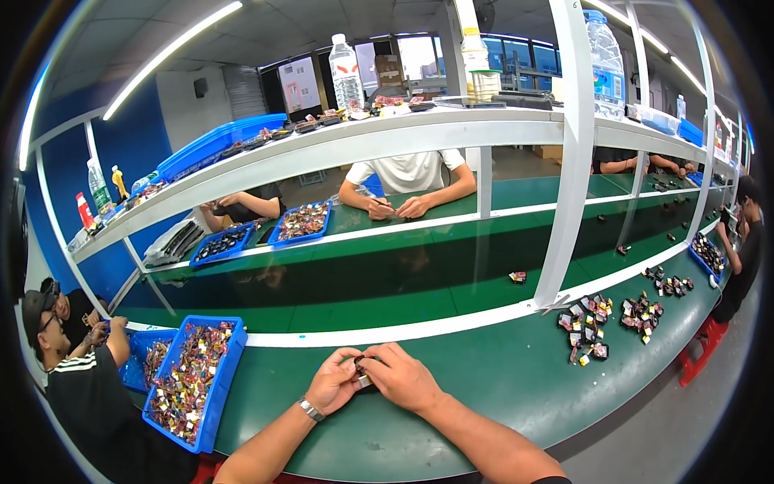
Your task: Assembling small electronic components with wires on a factory production line.
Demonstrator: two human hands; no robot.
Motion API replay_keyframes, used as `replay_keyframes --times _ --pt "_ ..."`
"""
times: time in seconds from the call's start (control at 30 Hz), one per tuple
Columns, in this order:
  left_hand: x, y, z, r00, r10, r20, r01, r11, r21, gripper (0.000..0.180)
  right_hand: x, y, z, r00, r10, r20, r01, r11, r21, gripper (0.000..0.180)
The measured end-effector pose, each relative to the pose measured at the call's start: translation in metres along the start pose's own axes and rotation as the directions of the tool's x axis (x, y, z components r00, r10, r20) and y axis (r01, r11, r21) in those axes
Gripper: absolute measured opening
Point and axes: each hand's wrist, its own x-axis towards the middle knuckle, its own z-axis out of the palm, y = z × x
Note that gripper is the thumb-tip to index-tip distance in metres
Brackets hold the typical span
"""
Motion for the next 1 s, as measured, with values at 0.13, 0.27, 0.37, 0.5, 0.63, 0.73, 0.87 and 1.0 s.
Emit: replay_keyframes --times 0.13,0.27,0.37,0.5,0.63,0.73,0.87,1.0 --pt "0.0 -0.002 0.0 1.0 -0.028 -0.007 0.028 0.999 0.016 0.029 -0.001 0.007 -0.001 0.999 0.017 0.048 -0.018 1.0 0.005 0.017" --pt "0.002 -0.002 0.005 1.0 -0.026 -0.017 0.027 0.999 0.025 0.028 0.0 0.001 -0.007 0.999 0.023 0.023 -0.021 0.998 -0.057 0.017" --pt "-0.001 -0.003 0.003 0.998 -0.001 -0.056 0.002 1.0 0.023 0.027 0.003 -0.002 0.0 1.0 -0.009 0.015 0.01 0.996 -0.09 0.014" --pt "0.002 -0.006 0.001 0.998 0.0 -0.064 0.003 0.999 0.037 0.027 0.0 -0.004 0.006 0.999 0.026 0.025 -0.023 0.99 -0.138 0.01" --pt "0.001 -0.006 0.004 0.997 0.001 -0.075 0.003 0.999 0.051 0.027 -0.002 -0.006 0.011 0.999 0.049 -0.002 -0.048 0.977 -0.208 0.009" --pt "0.003 -0.008 0.004 0.996 -0.004 -0.088 0.011 0.997 0.079 0.026 -0.004 -0.006 0.016 0.998 0.064 -0.007 -0.063 0.967 -0.249 0.009" --pt "0.002 -0.007 0.015 0.991 0.024 -0.131 -0.004 0.988 0.155 0.024 -0.005 -0.007 0.016 0.996 0.088 -0.006 -0.086 0.961 -0.262 0.009" --pt "0.003 -0.009 0.011 0.971 0.087 -0.222 -0.021 0.958 0.285 0.018 -0.005 -0.009 0.017 0.98 0.197 0.002 -0.195 0.972 -0.128 0.008"
